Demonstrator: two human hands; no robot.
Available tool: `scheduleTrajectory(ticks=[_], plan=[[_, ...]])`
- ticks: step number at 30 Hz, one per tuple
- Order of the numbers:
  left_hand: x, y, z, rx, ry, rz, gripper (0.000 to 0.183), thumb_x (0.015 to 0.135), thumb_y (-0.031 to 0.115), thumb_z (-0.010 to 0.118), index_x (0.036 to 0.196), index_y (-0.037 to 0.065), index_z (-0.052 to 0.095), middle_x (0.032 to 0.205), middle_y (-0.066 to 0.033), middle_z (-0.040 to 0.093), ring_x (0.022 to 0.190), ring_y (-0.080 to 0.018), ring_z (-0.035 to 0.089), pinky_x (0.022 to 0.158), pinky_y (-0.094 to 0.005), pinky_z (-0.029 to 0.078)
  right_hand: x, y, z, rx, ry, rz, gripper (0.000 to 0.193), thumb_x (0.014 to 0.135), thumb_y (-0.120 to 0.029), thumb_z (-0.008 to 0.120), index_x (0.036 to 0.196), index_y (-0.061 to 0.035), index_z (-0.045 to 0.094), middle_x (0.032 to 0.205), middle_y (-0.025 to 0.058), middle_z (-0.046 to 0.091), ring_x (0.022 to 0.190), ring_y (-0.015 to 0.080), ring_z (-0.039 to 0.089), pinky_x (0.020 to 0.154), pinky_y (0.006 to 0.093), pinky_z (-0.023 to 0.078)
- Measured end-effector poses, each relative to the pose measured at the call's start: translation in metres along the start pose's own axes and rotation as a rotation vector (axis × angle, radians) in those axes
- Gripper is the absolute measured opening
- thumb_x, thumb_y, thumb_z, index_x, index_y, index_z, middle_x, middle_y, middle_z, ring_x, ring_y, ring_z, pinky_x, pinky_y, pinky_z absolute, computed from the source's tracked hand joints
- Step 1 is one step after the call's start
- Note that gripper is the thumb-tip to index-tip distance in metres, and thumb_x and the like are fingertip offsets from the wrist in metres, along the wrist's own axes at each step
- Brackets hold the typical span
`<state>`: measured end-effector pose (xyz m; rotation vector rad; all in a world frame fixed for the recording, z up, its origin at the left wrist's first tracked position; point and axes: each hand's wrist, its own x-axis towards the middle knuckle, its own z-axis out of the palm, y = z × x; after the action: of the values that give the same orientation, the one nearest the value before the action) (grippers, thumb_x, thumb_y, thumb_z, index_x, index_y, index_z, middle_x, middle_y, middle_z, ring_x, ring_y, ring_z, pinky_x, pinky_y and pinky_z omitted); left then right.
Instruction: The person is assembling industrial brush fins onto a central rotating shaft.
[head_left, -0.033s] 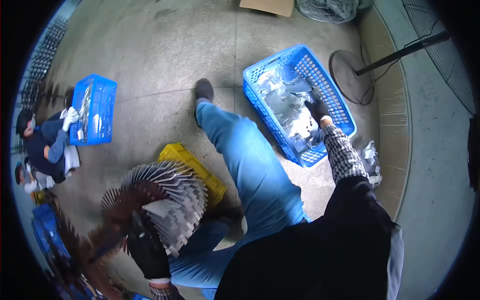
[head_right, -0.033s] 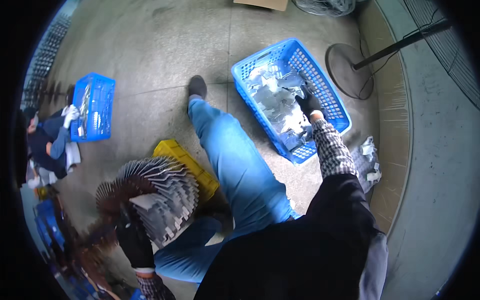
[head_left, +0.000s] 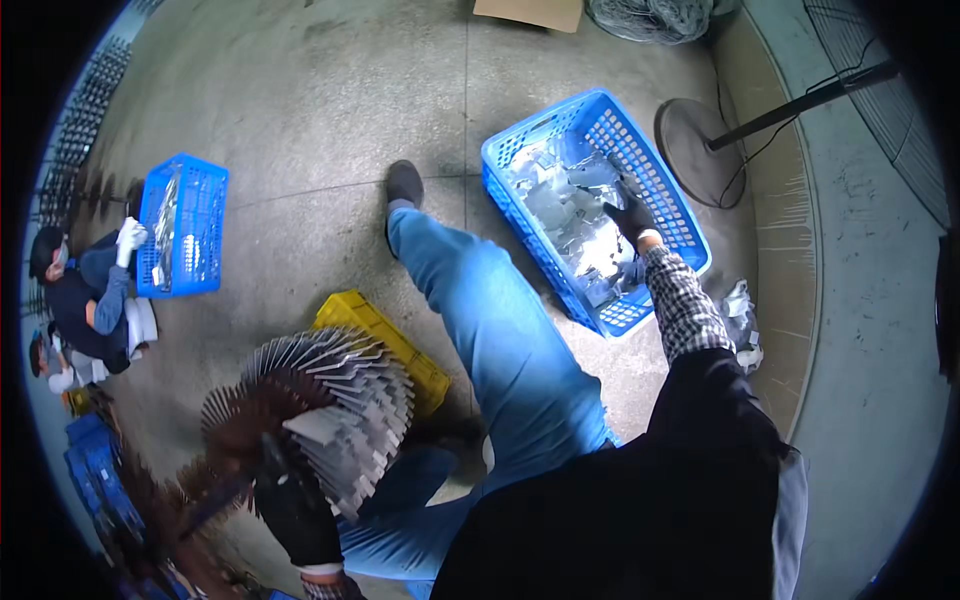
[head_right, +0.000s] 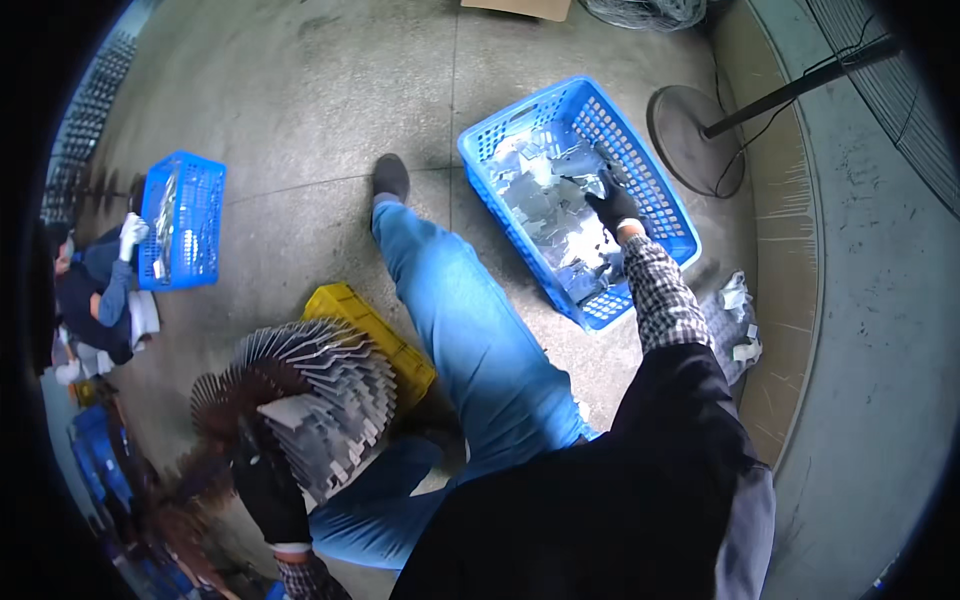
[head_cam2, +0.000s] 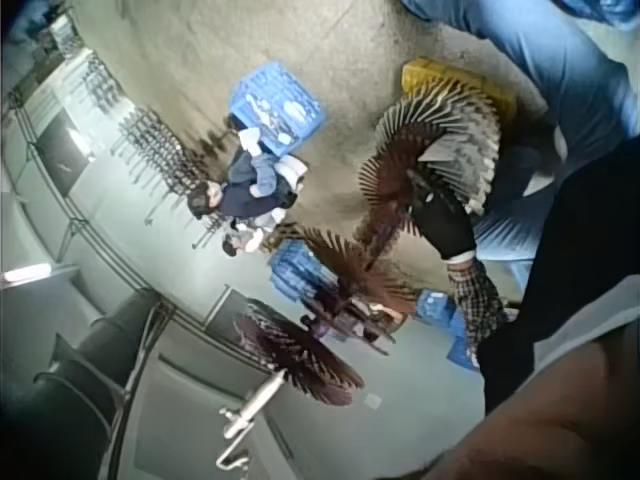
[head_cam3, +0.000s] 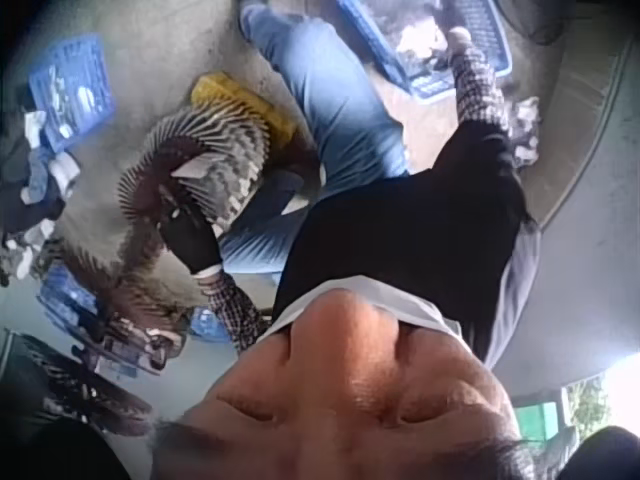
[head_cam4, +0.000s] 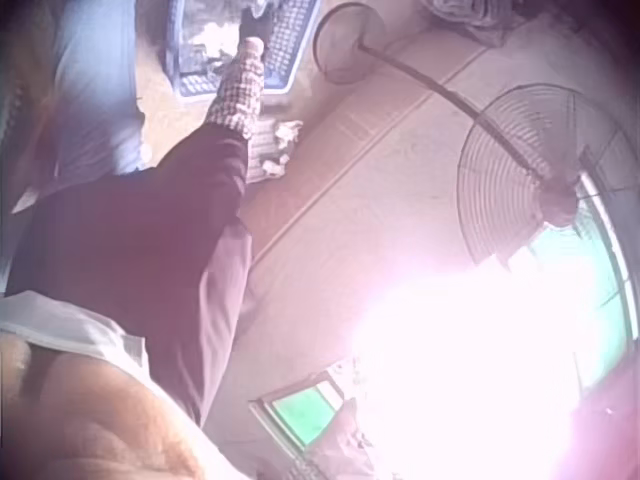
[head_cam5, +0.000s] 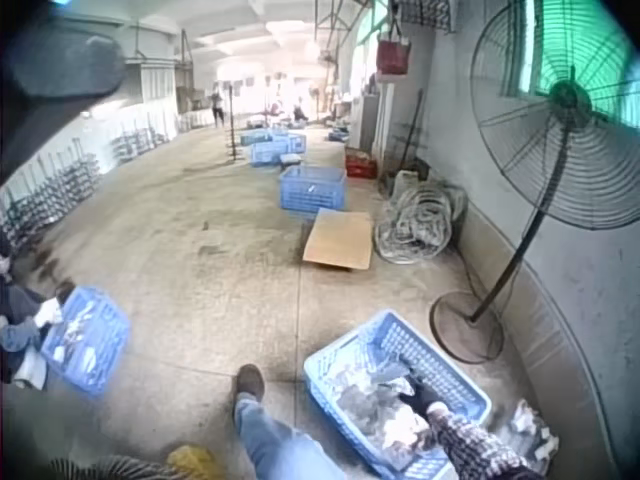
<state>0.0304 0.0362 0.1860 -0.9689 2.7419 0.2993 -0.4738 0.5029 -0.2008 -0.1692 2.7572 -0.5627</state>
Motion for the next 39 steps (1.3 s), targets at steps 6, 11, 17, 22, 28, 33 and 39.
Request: scheduleTrajectory(ticks=[6, 11, 17, 22, 28, 33, 39], plan=[[-0.003, -0.001, 0.007, -0.338, -0.009, -0.113, 0.055, 0.103, 0.012, 0.045, 0.157, 0.001, 0.046, 0.145, -0.0201, 0.060, 0.117, -0.0358, 0.060, 0.100, -0.0405, 0.046, 0.058, -0.018, 0.014, -0.528, -0.005, -0.257, 0.083, 0.089, -0.046, 0.071, 0.161, -0.0178, 0.040, 0.158, 0.0118, 0.052, 0.136, 0.0380, 0.057, 0.111, 0.0430, 0.049], [-0.008, -0.030, 0.029, 0.090, -0.002, -0.193, 0.052, 0.105, 0.012, 0.044, 0.156, -0.001, 0.046, 0.145, -0.0200, 0.061, 0.119, -0.0342, 0.060, 0.103, -0.0404, 0.045, 0.113, -0.052, 0.017, -0.424, -0.084, -0.239, 0.091, 0.086, -0.049, 0.074, 0.162, -0.0170, 0.037, 0.165, 0.0107, 0.042, 0.141, 0.0376, 0.053, 0.114, 0.0445, 0.046], [0.011, -0.001, 0.013, -0.011, 0.248, 0.065, 0.045, 0.110, 0.020, 0.052, 0.151, 0.004, 0.054, 0.126, -0.0176, 0.073, 0.102, -0.0316, 0.070, 0.092, -0.0394, 0.054, 0.135, -0.096, 0.026, -0.560, -0.089, -0.249, 0.086, 0.088, -0.048, 0.072, 0.161, -0.0161, 0.038, 0.157, 0.0146, 0.051, 0.135, 0.0400, 0.057, 0.110, 0.0485, 0.049], [0.009, -0.007, 0.011, 0.156, 0.186, 0.023, 0.046, 0.110, 0.019, 0.050, 0.153, 0.003, 0.051, 0.128, -0.0182, 0.072, 0.103, -0.0323, 0.069, 0.092, -0.0404, 0.053, 0.134, -0.112, 0.036, -0.532, -0.181, -0.156, 0.074, 0.092, -0.047, 0.069, 0.155, -0.0134, 0.047, 0.147, 0.0160, 0.061, 0.126, 0.0402, 0.063, 0.101, 0.0492, 0.053], [0.011, 0.007, 0.000, 0.075, -0.014, -0.079, 0.049, 0.111, 0.023, 0.050, 0.155, 0.003, 0.048, 0.135, -0.0216, 0.067, 0.115, -0.0308, 0.067, 0.105, -0.0396, 0.046, 0.097, -0.101, 0.026, -0.602, -0.125, -0.237, 0.049, 0.097, -0.034, 0.065, 0.142, -0.0127, 0.059, 0.133, 0.0142, 0.070, 0.111, 0.0390, 0.070, 0.091, 0.0478, 0.056], [-0.003, 0.012, -0.014, 0.032, -0.008, -0.091, 0.050, 0.109, 0.019, 0.048, 0.155, 0.001, 0.048, 0.141, -0.0213, 0.063, 0.121, -0.0317, 0.063, 0.108, -0.0399, 0.044, 0.073, -0.066, 0.008, -0.435, 0.050, -0.494, 0.037, 0.099, -0.020, 0.063, 0.134, -0.0095, 0.065, 0.118, 0.0136, 0.073, 0.095, 0.0365, 0.073, 0.081, 0.0447, 0.058], [-0.017, -0.006, -0.004, -0.090, 0.185, -0.064, 0.048, 0.105, 0.013, 0.050, 0.150, -0.002, 0.053, 0.143, -0.0195, 0.062, 0.122, -0.0331, 0.061, 0.107, -0.0407, 0.045, -0.038, -0.164, -0.078, 0.844, -0.108, -0.326, 0.033, 0.091, -0.014, 0.072, 0.121, 0.0001, 0.071, 0.101, 0.0150, 0.073, 0.078, 0.0272, 0.067, 0.072, 0.0366, 0.058]])
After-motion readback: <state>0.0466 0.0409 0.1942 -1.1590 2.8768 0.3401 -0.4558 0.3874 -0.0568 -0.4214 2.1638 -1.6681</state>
